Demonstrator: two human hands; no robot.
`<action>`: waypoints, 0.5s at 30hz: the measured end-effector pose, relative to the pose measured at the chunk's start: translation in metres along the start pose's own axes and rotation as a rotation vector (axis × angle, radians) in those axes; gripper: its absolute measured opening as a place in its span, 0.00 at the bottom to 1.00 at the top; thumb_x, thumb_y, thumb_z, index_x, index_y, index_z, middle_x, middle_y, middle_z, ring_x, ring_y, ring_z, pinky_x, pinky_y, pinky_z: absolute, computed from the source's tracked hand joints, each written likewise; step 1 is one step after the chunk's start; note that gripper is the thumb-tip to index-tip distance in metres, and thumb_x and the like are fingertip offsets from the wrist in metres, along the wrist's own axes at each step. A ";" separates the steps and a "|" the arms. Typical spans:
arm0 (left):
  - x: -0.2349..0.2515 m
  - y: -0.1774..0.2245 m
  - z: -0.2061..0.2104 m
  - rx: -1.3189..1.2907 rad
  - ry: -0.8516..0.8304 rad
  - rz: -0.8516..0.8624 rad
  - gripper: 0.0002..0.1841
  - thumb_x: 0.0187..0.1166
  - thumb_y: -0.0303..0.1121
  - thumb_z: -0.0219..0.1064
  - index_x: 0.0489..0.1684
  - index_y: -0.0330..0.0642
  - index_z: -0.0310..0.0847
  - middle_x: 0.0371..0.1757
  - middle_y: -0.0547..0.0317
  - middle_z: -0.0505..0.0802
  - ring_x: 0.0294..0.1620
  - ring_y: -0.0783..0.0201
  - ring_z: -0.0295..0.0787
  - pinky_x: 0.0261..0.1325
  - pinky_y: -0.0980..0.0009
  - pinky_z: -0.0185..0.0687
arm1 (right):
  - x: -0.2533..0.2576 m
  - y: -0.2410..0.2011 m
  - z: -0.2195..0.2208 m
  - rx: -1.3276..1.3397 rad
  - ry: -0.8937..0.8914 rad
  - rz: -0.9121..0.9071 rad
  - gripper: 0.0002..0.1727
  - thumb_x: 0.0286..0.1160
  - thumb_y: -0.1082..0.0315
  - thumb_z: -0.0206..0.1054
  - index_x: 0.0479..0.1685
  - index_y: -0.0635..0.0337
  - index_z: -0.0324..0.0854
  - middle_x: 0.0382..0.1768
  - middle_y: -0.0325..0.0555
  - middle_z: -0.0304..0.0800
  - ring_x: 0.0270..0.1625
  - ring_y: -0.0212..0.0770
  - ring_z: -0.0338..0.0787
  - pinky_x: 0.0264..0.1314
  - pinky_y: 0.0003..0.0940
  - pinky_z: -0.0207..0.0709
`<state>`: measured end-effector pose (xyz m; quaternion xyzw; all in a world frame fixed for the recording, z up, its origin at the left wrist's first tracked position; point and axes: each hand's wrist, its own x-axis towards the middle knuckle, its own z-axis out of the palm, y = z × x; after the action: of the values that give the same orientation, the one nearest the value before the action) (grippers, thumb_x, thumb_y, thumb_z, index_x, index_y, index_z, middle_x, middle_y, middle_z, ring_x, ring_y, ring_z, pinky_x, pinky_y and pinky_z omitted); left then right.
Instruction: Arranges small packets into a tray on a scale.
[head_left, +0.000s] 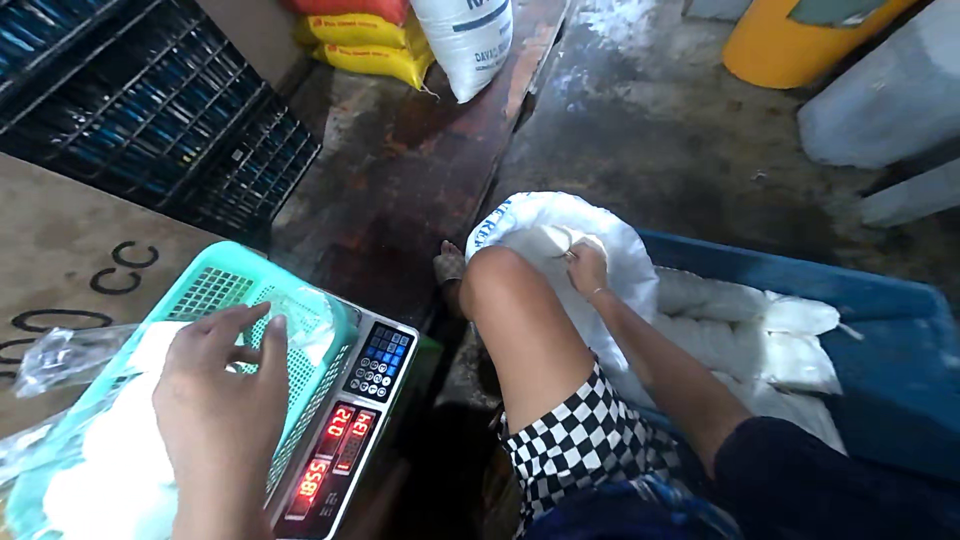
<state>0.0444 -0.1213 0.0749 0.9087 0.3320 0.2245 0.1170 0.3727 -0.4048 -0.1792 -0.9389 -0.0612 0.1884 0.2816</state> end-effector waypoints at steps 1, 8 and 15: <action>-0.003 -0.005 -0.002 -0.020 0.024 0.014 0.22 0.87 0.44 0.60 0.58 0.32 0.87 0.64 0.31 0.86 0.45 0.48 0.89 0.42 0.56 0.84 | -0.003 0.000 -0.003 0.003 -0.007 -0.015 0.14 0.84 0.72 0.64 0.61 0.72 0.83 0.59 0.72 0.88 0.65 0.69 0.87 0.71 0.67 0.74; -0.029 -0.049 -0.026 -0.014 -0.005 -0.096 0.24 0.88 0.44 0.60 0.61 0.26 0.84 0.69 0.24 0.82 0.52 0.47 0.87 0.49 0.59 0.83 | -0.002 0.020 -0.007 0.100 -0.093 -0.113 0.14 0.85 0.72 0.63 0.60 0.75 0.83 0.57 0.72 0.88 0.63 0.66 0.88 0.71 0.62 0.76; -0.053 -0.096 -0.042 -0.018 -0.122 -0.300 0.24 0.90 0.42 0.59 0.64 0.25 0.82 0.71 0.24 0.81 0.56 0.41 0.86 0.57 0.51 0.82 | -0.008 0.021 -0.018 0.159 -0.109 -0.144 0.14 0.86 0.73 0.62 0.59 0.77 0.83 0.53 0.71 0.89 0.58 0.63 0.89 0.68 0.58 0.77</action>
<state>-0.0654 -0.0813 0.0592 0.8598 0.4541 0.1520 0.1774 0.3721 -0.4333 -0.1742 -0.8951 -0.1285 0.2229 0.3642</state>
